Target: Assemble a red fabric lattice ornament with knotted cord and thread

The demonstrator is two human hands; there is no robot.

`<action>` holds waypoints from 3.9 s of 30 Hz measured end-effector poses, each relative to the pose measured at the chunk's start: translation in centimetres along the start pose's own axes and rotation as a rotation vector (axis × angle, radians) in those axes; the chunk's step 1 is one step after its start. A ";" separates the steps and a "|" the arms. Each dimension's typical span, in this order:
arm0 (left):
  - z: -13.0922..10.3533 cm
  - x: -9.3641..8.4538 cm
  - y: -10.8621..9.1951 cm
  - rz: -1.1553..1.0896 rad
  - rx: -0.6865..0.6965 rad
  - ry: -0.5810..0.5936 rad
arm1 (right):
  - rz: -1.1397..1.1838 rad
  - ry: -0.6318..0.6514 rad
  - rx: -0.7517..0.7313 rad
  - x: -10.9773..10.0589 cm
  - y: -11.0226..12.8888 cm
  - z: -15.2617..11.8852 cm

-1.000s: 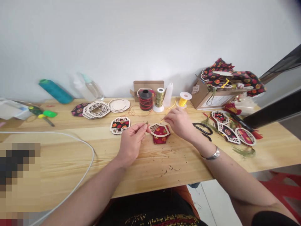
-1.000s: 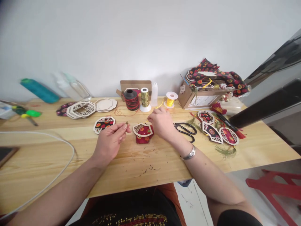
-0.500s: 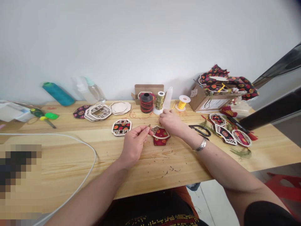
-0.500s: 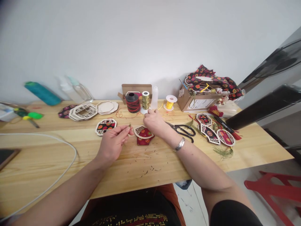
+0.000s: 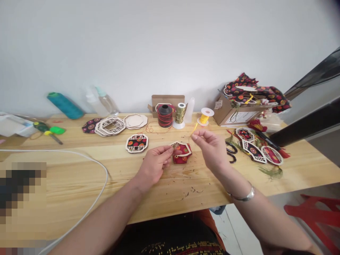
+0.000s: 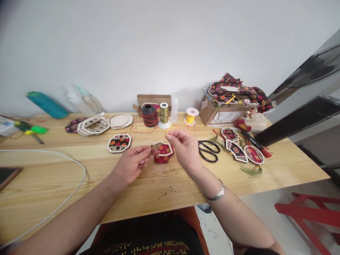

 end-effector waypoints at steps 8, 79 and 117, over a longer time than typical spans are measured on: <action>0.2 0.4 1.1 -0.154 -0.149 0.064 | 0.015 0.059 0.171 1.9 -2.9 -3.8; -1.1 0.3 -0.6 0.673 0.214 -0.060 | -0.865 0.130 -0.287 1.3 0.7 -6.7; -1.9 0.2 -2.7 0.721 0.326 -0.132 | -0.690 0.470 0.288 -9.8 -0.8 -4.4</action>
Point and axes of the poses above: each hand's wrist, its own z-axis towards the middle knuckle, its own x-axis out of the palm, y = z × x, the point moved 7 cm from there along z, towards the middle knuckle, and after that the axes turned 2 degrees about y, right-handed, at the moved point
